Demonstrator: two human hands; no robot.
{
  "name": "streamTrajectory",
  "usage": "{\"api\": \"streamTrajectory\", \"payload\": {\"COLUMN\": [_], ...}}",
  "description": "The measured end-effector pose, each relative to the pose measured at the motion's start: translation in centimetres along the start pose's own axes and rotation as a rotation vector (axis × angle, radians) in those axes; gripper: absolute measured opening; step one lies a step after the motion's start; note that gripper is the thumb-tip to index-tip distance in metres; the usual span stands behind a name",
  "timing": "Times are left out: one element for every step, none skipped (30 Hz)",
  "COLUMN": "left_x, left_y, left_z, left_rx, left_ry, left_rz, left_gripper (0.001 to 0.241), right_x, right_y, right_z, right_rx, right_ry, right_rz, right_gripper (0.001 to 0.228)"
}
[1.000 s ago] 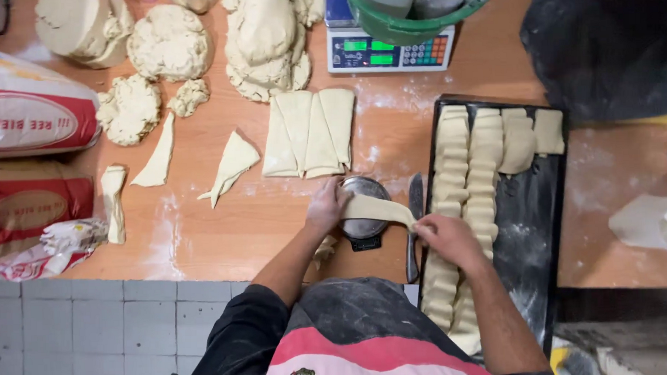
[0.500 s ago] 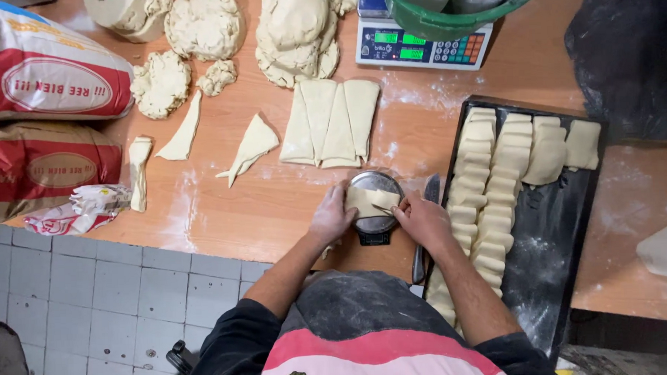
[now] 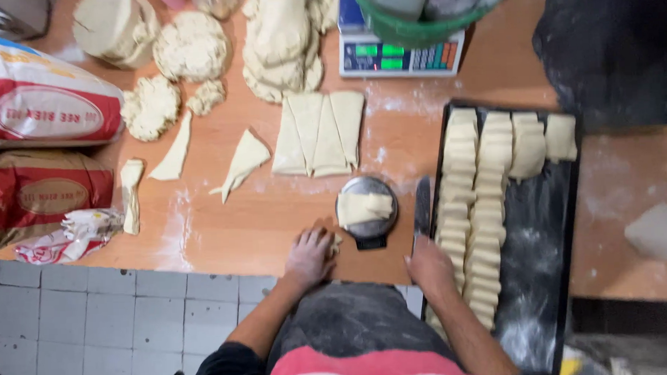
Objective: Shaping and weighing dough pieces for pastries on a bakery counter.
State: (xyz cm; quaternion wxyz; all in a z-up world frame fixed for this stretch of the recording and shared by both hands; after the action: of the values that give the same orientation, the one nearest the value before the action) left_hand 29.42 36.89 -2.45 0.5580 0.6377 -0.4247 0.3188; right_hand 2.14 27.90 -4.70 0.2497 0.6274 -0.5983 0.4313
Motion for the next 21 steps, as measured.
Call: {"api": "streamTrajectory", "payload": {"left_x": [-1.9, -3.5, -5.1, -4.6, -3.9, -3.2, -2.9, -2.7, -2.3, -1.5, -0.9, -0.3, -0.5, -0.7, -1.1, -0.9, -0.7, -0.5, -1.2, -2.0, -2.4], "left_y": [-1.4, -2.9, -4.3, -4.7, -5.5, -6.3, -6.9, -7.5, -8.2, -8.2, -8.0, -7.7, -8.0, -8.3, -8.5, -8.5, -8.5, -8.4, -8.8, -9.0, -9.3], "left_z": [-0.1, -0.3, -0.8, -1.5, -1.2, -0.9, -1.2, -1.4, -1.5, -1.3, -1.8, -2.2, -2.2, -2.1, -2.6, -2.1, -2.7, -3.1, -3.5, -3.7, -2.5], "left_rx": [-0.004, -0.010, -0.020, -0.028, -0.011, 0.006, -0.007, -0.001, 0.002, -0.014, -0.028, -0.043, -0.054, -0.064, -0.067, -0.071, -0.075, -0.077, -0.083, -0.080, -0.089], "left_ry": [-0.012, 0.030, 0.068, 0.051, 0.062, 0.072, 0.075, 0.076, 0.079, 0.084, 0.104, 0.124, 0.130, 0.134, 0.132, 0.133, 0.139, 0.146, 0.149, 0.119, 0.109], "left_rz": [-0.006, 0.026, 0.058, 0.050, 0.056, 0.061, 0.062, 0.052, 0.044, 0.046, 0.009, -0.028, -0.029, -0.025, -0.024, -0.027, -0.047, -0.067, -0.063, -0.047, -0.028], "left_gripper": [0.071, 0.061, 0.052, 0.052, 0.048, 0.044, 0.044, 0.043, 0.043, 0.043, 0.052, 0.061, 0.061, 0.064, 0.067, 0.067, 0.066, 0.065, 0.065, 0.066, 0.067], "right_x": [-0.3, -0.7, -1.3, -0.4, 0.9, 2.3, 1.9, 1.8, 1.7, 0.3, -1.1, -2.4, -3.0, -3.4, -4.1, -4.4, -5.1, -5.7, -6.5, -7.2, -7.0], "right_y": [0.0, 0.0, 0.0, -0.9, -1.7, -2.5, -2.5, -2.3, -2.1, -1.3, -0.2, 0.9, 1.1, 1.5, 1.9, 2.0, 1.8, 1.7, 1.7, 1.7, 1.9], "right_z": [0.3, 0.6, 0.5, -0.7, -0.9, -1.2, -1.7, -2.3, -2.8, -2.4, -2.6, -2.8, -2.8, -2.8, -3.1, -3.3, -4.2, -5.0, -5.6, -6.2, -5.6], "right_rx": [-0.011, -0.018, -0.031, -0.047, -0.088, -0.129, -0.138, -0.194, -0.249, -0.258, -0.268, -0.278, -0.281, -0.275, -0.267, -0.270, -0.232, -0.193, -0.193, -0.174, -0.142], "right_ry": [-0.009, -0.013, -0.020, -0.031, -0.042, -0.053, -0.043, 0.013, 0.073, 0.086, 0.188, 0.292, 0.305, 0.358, 0.403, 0.407, 0.427, 0.447, 0.453, 0.470, 0.506], "right_rz": [0.000, -0.024, -0.046, -0.043, -0.018, 0.008, 0.011, 0.115, 0.220, 0.225, 0.356, 0.487, 0.486, 0.589, 0.690, 0.687, 0.826, 0.965, 0.969, 1.043, 1.116], "right_gripper": [0.042, 0.041, 0.040, 0.040, 0.043, 0.046, 0.046, 0.048, 0.051, 0.051, 0.051, 0.051, 0.051, 0.047, 0.043, 0.043, 0.040, 0.038, 0.038, 0.036, 0.034]}}
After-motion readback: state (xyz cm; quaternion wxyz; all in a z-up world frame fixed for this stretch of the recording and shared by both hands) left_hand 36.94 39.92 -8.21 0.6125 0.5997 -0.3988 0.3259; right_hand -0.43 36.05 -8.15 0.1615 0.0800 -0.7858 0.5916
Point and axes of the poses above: each hand's wrist, its own z-axis towards the middle knuckle, its own x-axis out of the back of the hand, y = z × x, the point moved 6 cm from there along z, towards the middle knuckle, and after that the axes turned 5 degrees about -z, right-handed, at the moved point
